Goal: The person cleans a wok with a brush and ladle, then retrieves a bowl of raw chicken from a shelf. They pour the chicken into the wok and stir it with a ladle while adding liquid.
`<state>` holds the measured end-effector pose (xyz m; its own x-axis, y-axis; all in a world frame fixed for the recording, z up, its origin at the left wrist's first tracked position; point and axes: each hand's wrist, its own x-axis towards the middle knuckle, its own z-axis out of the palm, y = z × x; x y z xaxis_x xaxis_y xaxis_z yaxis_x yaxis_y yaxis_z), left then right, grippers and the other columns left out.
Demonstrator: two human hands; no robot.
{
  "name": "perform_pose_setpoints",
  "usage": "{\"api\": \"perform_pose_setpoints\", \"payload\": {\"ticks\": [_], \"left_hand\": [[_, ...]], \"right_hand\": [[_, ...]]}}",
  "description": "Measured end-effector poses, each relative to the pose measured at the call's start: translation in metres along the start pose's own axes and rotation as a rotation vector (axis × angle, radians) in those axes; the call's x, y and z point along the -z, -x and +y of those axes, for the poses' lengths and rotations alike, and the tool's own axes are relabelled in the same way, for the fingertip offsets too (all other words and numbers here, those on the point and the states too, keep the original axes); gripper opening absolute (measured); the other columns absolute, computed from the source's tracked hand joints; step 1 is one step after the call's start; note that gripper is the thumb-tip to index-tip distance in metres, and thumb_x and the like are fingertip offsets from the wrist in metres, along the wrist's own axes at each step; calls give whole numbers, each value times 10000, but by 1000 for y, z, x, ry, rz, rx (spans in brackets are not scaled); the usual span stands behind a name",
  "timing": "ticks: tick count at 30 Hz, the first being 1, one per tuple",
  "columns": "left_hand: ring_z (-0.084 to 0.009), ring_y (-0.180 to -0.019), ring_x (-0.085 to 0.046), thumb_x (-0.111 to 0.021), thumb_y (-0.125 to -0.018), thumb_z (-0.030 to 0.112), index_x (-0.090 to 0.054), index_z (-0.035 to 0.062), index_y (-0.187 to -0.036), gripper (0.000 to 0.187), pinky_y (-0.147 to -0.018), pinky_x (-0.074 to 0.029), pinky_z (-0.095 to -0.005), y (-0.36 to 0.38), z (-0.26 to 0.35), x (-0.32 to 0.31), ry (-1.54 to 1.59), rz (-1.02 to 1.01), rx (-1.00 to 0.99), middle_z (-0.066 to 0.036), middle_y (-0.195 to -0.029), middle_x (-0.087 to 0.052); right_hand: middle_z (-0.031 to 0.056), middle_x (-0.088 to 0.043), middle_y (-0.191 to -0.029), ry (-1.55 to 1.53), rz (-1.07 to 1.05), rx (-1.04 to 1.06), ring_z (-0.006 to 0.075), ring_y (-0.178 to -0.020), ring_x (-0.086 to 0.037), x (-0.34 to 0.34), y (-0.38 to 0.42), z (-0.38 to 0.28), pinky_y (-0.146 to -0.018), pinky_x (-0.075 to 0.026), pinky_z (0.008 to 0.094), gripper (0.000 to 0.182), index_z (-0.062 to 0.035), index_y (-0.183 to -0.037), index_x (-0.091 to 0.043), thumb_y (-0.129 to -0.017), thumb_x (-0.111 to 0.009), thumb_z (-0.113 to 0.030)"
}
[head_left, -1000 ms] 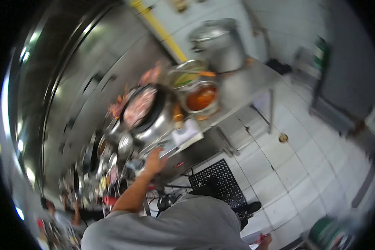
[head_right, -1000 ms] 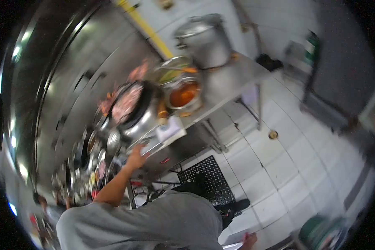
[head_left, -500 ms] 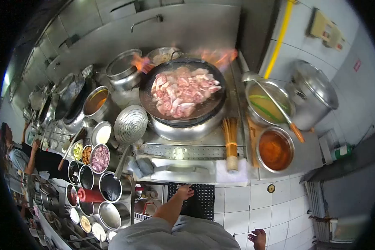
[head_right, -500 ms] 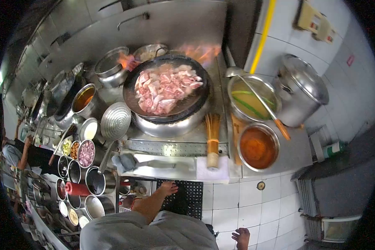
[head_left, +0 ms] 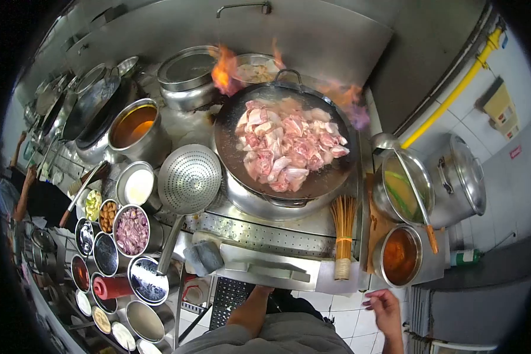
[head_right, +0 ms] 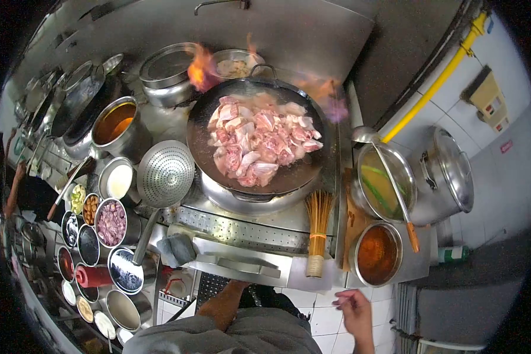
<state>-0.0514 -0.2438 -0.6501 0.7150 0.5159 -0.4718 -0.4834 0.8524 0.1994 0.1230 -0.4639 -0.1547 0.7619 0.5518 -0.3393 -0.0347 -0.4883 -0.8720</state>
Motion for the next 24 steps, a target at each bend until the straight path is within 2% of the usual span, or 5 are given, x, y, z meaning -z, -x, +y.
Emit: {"api": "perform_pose_setpoints", "payload": {"ticks": [9, 16, 19, 22, 24], "left_hand": [[-266, -1166, -564, -587, -904, 518, -554, 170, -1272, 508, -994, -468, -477, 2, -7, -18, -6, 21, -95, -57, -1263, -594], [-272, -1164, -565, -581, -904, 527, -551, 168, -1278, 520, -994, -469, -479, 0, -12, -16, 7, 16, -151, -57, -1260, -596], [-274, -1164, -566, -579, -903, 530, -549, 167, -1281, 525, -993, -469, -480, -2, -12, -15, 1, 14, -165, -57, -1259, -597], [-276, -1163, -567, -576, -903, 534, -548, 166, -1284, 530, -993, -470, -480, -5, -15, -7, -6, 6, -172, -57, -1258, -598], [-283, -1179, -554, -531, -926, 533, -513, 151, -1318, 548, -998, -466, -483, -4, -15, -12, -1, 13, -169, -63, -1285, -575]], "right_hand": [[24, -615, -869, 184, 313, 383, 78, -726, -561, 112, -114, -48, -641, -454, 223, 150, -10, -974, -578, -989, -562, -158], [0, -628, -839, 324, 411, 327, 52, -723, -541, 152, -143, -42, -617, -439, 214, 143, -44, -933, -557, -994, -559, -173], [71, -651, -862, 538, 453, 339, 152, -732, -602, 173, -156, -23, -640, -478, 299, 128, -30, -936, -556, -955, -597, -150], [155, -624, -848, 1011, 603, 586, 310, -774, -639, 182, -176, -13, -694, -495, 407, 132, -24, -959, -541, -897, -623, -106], [197, -611, -861, 938, 486, 453, 380, -815, -631, 193, -190, -2, -727, -484, 457, 169, -21, -979, -533, -850, -625, -80]]}}
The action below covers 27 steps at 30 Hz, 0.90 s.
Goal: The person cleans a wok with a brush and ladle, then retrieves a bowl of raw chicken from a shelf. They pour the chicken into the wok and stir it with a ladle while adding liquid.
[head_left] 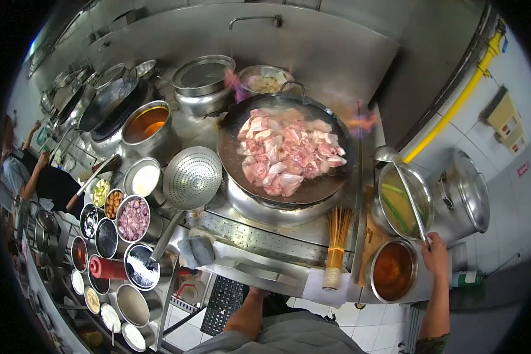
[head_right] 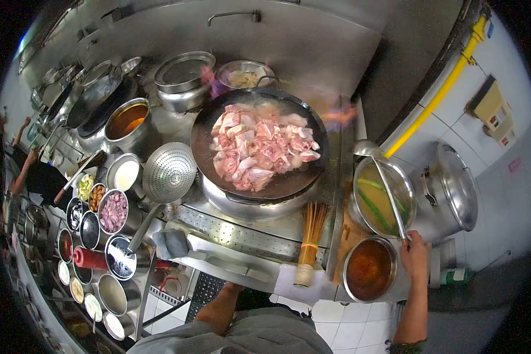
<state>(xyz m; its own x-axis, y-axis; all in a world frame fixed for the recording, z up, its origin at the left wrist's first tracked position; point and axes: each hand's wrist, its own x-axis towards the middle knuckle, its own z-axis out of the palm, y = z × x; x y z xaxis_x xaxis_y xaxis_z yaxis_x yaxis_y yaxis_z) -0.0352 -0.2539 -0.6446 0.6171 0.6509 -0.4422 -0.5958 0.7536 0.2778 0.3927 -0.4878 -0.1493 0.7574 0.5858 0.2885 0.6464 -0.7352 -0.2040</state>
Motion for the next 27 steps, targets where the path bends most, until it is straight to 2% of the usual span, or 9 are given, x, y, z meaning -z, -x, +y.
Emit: {"api": "perform_pose_setpoints", "payload": {"ticks": [2, 7, 10, 13, 16, 19, 22, 24, 27], "left_hand": [[-297, -1212, -527, -443, -970, 528, -444, 121, -1382, 580, -1009, -459, -487, 8, 6, -20, 13, 21, 10, -75, -1339, -529], [-272, -1101, -609, -509, -939, 531, -563, 134, -1261, 514, -931, -515, -473, 20, 18, -46, -88, 36, -24, -66, -1195, -636], [-270, -1079, -624, -503, -942, 529, -574, 128, -1252, 512, -924, -521, -469, 20, 17, -46, -88, 57, -45, -67, -1165, -653], [-273, -1084, -621, -494, -947, 526, -567, 120, -1260, 518, -935, -517, -471, 17, 16, -41, -99, 14, -74, -69, -1172, -649], [-281, -1101, -611, -489, -952, 522, -550, 112, -1279, 528, -950, -510, -474, 21, 18, -54, -118, 59, -57, -76, -1202, -633], [-290, -1111, -602, -488, -956, 513, -533, 107, -1295, 531, -958, -506, -477, 30, 22, -67, -137, 94, -53, -84, -1222, -619], [-287, -1108, -602, -487, -962, 499, -528, 108, -1298, 518, -958, -506, -475, 24, 22, -55, -162, 76, -47, -82, -1216, -619], [-282, -1107, -604, -490, -963, 492, -528, 111, -1300, 510, -955, -508, -471, 20, 19, -45, -188, 48, -34, -78, -1213, -621], [-273, -1111, -604, -503, -959, 485, -530, 119, -1306, 505, -950, -511, -466, 23, 25, -51, -275, 38, -22, -72, -1220, -623]], "right_hand": [[222, -615, -895, -17, -112, -68, 410, -838, -631, 1, -7, 3, -739, -478, 476, 210, -17, -1000, -527, -815, -617, -60], [238, -644, -919, -38, -196, -200, 403, -842, -638, -3, -19, 2, -731, -471, 473, 232, 3, -988, -538, -768, -586, -56], [213, -625, -800, 3, -231, -200, 382, -811, -637, -7, -27, 5, -721, -467, 472, 176, 8, -926, -548, -780, -591, -80], [190, -584, -710, 19, -84, -63, 366, -724, -618, -10, -23, 3, -680, -461, 481, 165, 13, -887, -558, -782, -600, -107], [128, -577, -685, -74, -92, -19, 276, -583, -580, -18, -14, 3, -570, -461, 415, 129, -12, -938, -578, -836, -586, -91], [90, -551, -702, -663, -360, -354, 193, -535, -550, 2, -12, -41, -508, -463, 337, 183, 1, -1060, -544, -884, -546, -49], [1, -481, -650, -934, -418, -252, 81, -463, -459, 24, -17, -95, -386, -390, 239, 353, -67, -1271, -469, -923, -509, -22], [25, -497, -701, -997, -388, -188, 99, -447, -451, 37, -27, -133, -365, -396, 253, 527, -86, -1409, -360, -914, -527, -14], [57, -520, -797, -981, -504, -186, 106, -497, -475, 30, -57, -186, -382, -407, 266, 579, -116, -1454, -325, -925, -541, -30]]}}
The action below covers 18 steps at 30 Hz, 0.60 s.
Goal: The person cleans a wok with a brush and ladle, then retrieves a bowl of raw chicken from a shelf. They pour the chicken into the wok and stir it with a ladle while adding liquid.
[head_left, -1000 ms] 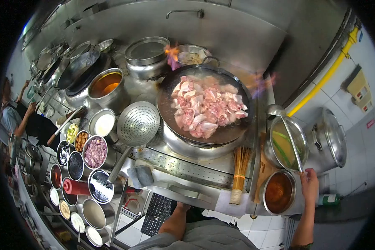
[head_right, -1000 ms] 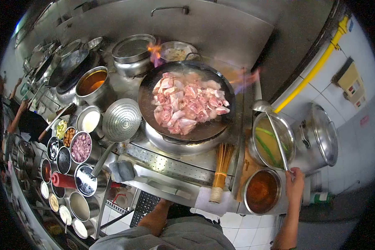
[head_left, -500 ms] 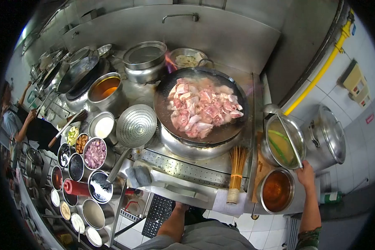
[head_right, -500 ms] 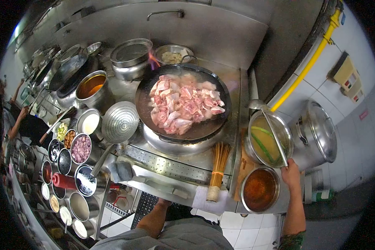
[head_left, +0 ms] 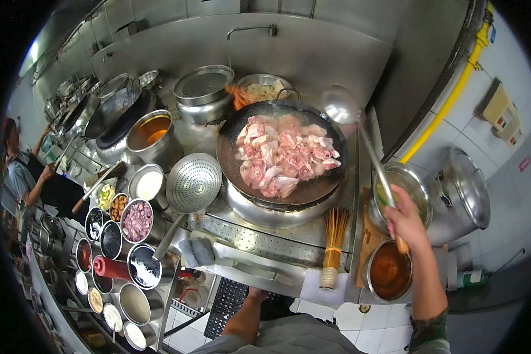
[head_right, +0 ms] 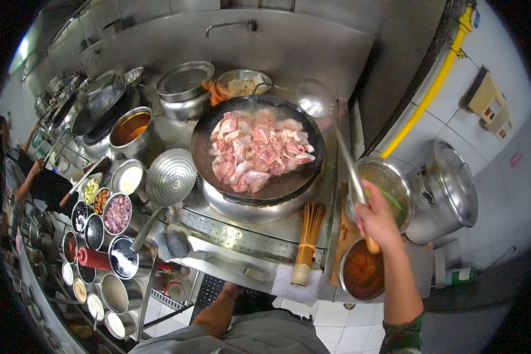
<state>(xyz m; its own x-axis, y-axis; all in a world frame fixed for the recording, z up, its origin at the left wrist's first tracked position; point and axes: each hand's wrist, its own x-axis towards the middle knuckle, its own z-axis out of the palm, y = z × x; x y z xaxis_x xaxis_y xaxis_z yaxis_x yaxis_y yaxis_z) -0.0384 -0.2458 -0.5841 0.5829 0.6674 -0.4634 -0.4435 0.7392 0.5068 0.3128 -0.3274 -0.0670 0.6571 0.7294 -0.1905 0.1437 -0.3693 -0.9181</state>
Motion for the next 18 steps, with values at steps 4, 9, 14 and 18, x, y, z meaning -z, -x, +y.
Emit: {"api": "perform_pose_setpoints", "payload": {"ticks": [4, 9, 14, 18], "left_hand": [[-264, -1103, -607, -512, -955, 484, -537, 126, -1300, 498, -943, -514, -462, -1, 3, -7, 22, -25, -37, -64, -1205, -628], [-261, -1119, -596, -574, -942, 384, -525, 96, -1311, 470, -940, -502, -452, -15, -16, 9, 297, 55, 17, -76, -1222, -613], [-259, -1118, -591, -577, -941, 394, -534, 99, -1299, 466, -966, -471, -469, -2, -10, -14, 186, 144, -65, -69, -1206, -625], [-263, -1120, -590, -591, -932, 403, -531, 98, -1303, 484, -966, -465, -469, 2, -5, -16, 159, 227, -25, -67, -1205, -627]], "right_hand": [[60, -535, -810, -98, -81, -31, 116, -536, -501, -49, -57, -3, -394, -425, 288, 535, -98, -1416, -347, -925, -558, -67], [41, -528, -764, -179, -125, -43, 117, -522, -511, -92, -84, -16, -388, -435, 287, 441, -46, -1332, -389, -923, -550, -76], [35, -520, -760, -218, -142, -59, 104, -510, -494, -107, -87, -23, -397, -429, 275, 453, -51, -1344, -369, -926, -542, -79], [32, -519, -761, -216, -154, -58, 104, -507, -489, -111, -89, -24, -396, -424, 274, 454, -54, -1345, -370, -926, -542, -80]]}}
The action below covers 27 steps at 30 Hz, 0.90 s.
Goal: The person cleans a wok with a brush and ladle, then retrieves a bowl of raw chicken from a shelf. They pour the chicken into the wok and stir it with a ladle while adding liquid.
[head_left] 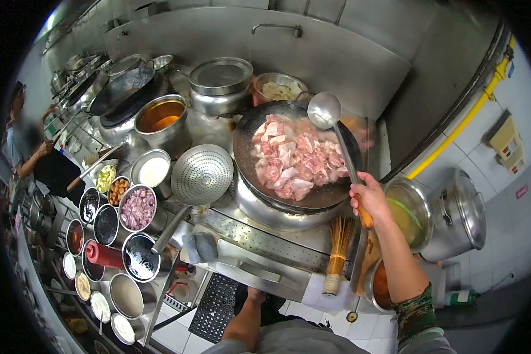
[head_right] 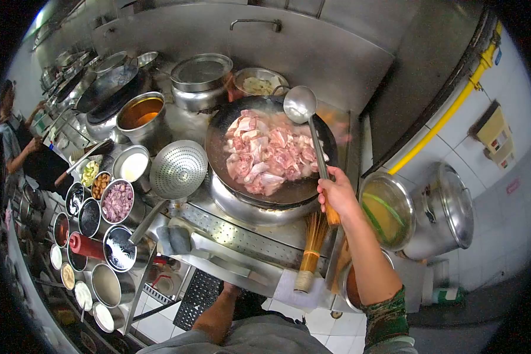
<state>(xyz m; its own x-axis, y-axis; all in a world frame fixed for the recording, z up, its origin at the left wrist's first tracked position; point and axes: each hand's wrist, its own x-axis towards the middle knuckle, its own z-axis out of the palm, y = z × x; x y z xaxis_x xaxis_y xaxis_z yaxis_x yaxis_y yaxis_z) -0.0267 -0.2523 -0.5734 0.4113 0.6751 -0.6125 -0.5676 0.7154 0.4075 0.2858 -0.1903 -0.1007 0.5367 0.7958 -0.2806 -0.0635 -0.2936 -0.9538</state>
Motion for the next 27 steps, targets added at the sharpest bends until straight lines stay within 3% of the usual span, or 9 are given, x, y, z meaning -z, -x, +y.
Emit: {"api": "perform_pose_setpoints", "payload": {"ticks": [3, 5, 7, 10, 19, 24, 27], "left_hand": [[-266, -1100, -598, -588, -935, 396, -534, 96, -1295, 472, -943, -476, -470, 2, -5, 3, 23, -121, -117, -72, -1191, -629], [-266, -1079, -609, -584, -937, 390, -539, 95, -1287, 459, -918, -491, -469, 5, -4, -2, 30, -104, -108, -75, -1178, -633], [-265, -1059, -619, -582, -939, 384, -543, 95, -1277, 446, -889, -509, -466, 6, 3, -8, 1, 62, 14, -77, -1164, -638], [-266, -1039, -631, -581, -939, 385, -548, 94, -1270, 442, -850, -529, -457, -1, -1, -1, 27, 54, 52, -72, -1154, -643], [-265, -1076, -618, -580, -949, 343, -542, 87, -1283, 423, -911, -519, -457, 4, 2, 0, 106, -167, -18, -74, -1184, -632], [-235, -871, -654, -602, -935, 389, -612, 78, -1159, 383, -703, -546, -404, 10, 19, 10, -168, -85, 80, -66, -1042, -666], [-212, -711, -640, -589, -934, 420, -680, 62, -948, 370, -558, -501, -356, -20, 24, 115, -412, -86, 227, -69, -882, -672]], "right_hand": [[31, -519, -760, -2, 6, 3, 104, -504, -487, -1, -1, 0, -394, -418, 272, 449, -56, -1341, -373, -926, -541, -81], [30, -518, -758, -2, 4, 9, 104, -503, -486, -2, -1, -1, -392, -414, 270, 442, -56, -1336, -377, -925, -539, -80], [34, -529, -762, -23, 8, 5, 107, -515, -506, -1, -2, -1, -397, -424, 276, 415, -45, -1309, -394, -922, -539, -75], [35, -533, -765, -36, 1, -13, 108, -522, -514, -1, -4, -2, -401, -429, 280, 417, -40, -1307, -392, -919, -540, -73], [26, -520, -752, -156, -85, -80, 110, -510, -493, -8, -8, 0, -401, -418, 288, 333, -84, -1240, -410, -930, -531, -86], [17, -512, -726, -303, -140, -208, 114, -476, -453, -9, -7, -3, -389, -372, 302, 258, -163, -1177, -409, -953, -517, -97], [18, -517, -728, -423, -158, -263, 101, -471, -447, 1, -1, -9, -382, -360, 279, 254, -176, -1158, -398, -951, -516, -89]]}}
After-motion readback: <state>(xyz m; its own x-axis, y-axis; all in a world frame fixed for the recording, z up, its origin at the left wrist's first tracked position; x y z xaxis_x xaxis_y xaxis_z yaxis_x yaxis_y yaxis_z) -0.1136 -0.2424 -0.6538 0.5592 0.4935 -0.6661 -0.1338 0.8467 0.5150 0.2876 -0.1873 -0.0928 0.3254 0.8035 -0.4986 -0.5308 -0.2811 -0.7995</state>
